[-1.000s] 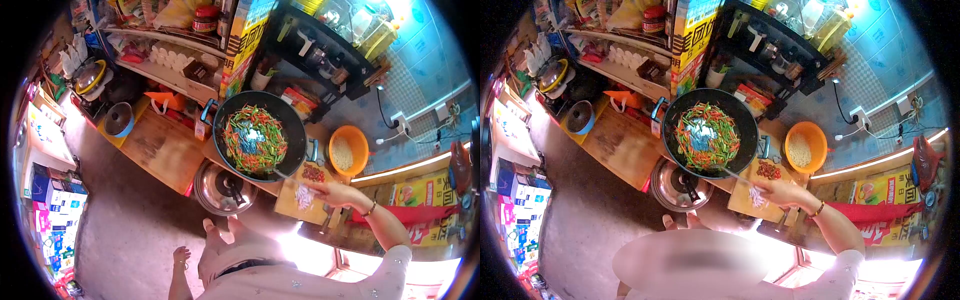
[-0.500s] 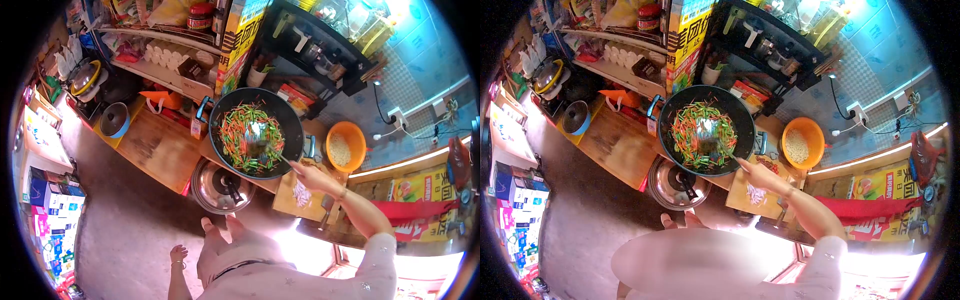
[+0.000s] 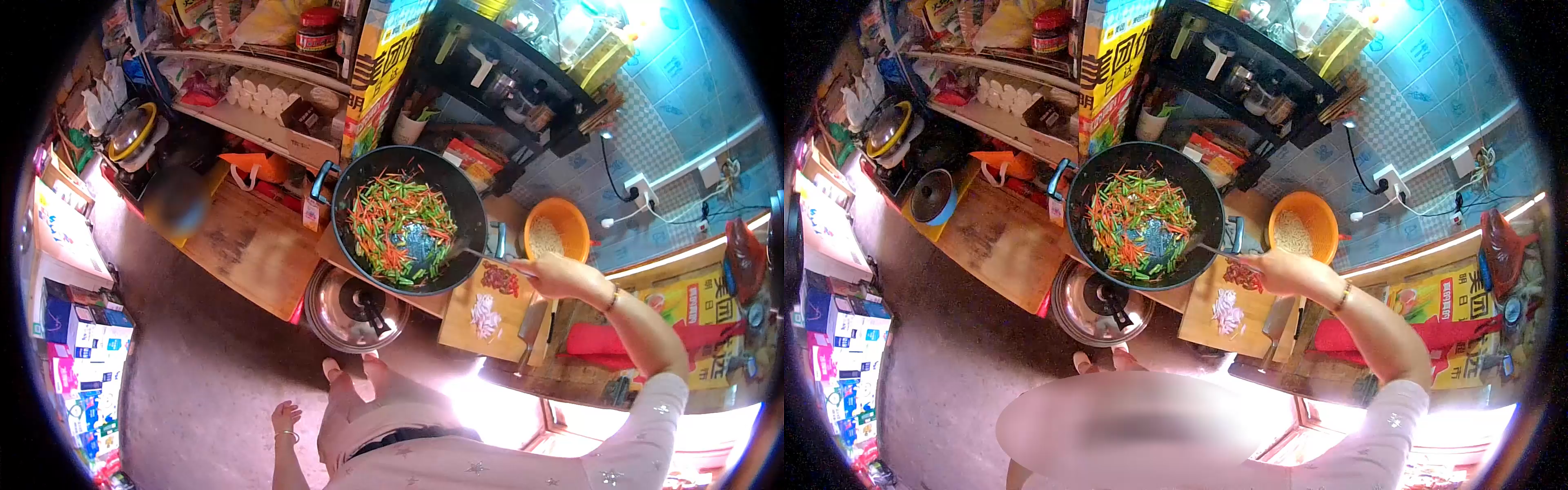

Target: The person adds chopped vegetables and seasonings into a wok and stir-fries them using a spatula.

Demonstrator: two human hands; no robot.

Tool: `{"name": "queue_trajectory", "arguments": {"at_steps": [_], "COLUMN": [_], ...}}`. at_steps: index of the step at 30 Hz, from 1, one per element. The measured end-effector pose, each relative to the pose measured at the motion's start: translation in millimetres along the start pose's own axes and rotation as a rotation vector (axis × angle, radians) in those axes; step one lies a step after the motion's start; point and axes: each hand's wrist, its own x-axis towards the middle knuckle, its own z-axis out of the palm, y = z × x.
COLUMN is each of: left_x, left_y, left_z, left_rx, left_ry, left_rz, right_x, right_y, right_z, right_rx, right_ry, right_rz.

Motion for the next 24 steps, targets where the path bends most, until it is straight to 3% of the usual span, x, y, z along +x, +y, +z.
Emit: {"name": "queue_trajectory", "arguments": {"at_steps": [2,5,7,8,10,11,13,15,17,19,21,22,23,24], "left_x": [-2,2,-3,-3,-7,-6,-8,-14,-16,-17,-20,-28,-29,-26], "left_y": [-11,-27,-30,-30,-29,-28,-31,-31,-29,-21,-22,-14,-14,-14], "left_z": [-8,-14,-17,-18,-20,-17,-12,-17,-18,-23,-21,-8,-10,-9], "left_rx": [-0.031,-0.029,0.031,0.022,-0.044,-0.106,-0.131,-0.137,-0.124,-0.181,-0.261,-0.059,-0.051,-0.053], "left_ry": [0.015,0.037,0.041,0.043,0.043,0.036,0.049,0.071,0.046,0.003,-0.019,0.071,0.071,0.058], "left_rz": [-0.065,-0.153,-0.159,-0.142,-0.100,-0.056,-0.085,-0.112,-0.174,-0.205,-0.137,-0.060,-0.062,-0.116], "right_x": [0,33,81,91,95,98,98,121,143,153,140,140,139,116], "right_y": [4,-14,-5,0,13,20,23,29,-2,-36,-56,-46,-31,-30], "right_z": [0,-1,26,39,62,66,65,58,41,33,41,60,76,62], "right_rx": [-0.146,-0.108,-0.085,-0.086,0.594,0.585,1.704,2.297,2.066,1.538,0.933,0.671,0.399,0.402], "right_ry": [0.004,-0.091,0.207,0.209,0.378,0.378,0.099,-0.094,-0.056,-0.020,0.078,0.222,0.365,0.367], "right_rz": [-0.087,0.073,0.016,0.010,-0.078,-0.083,0.304,0.203,0.106,0.054,-0.113,-0.296,-0.469,-0.464]}}
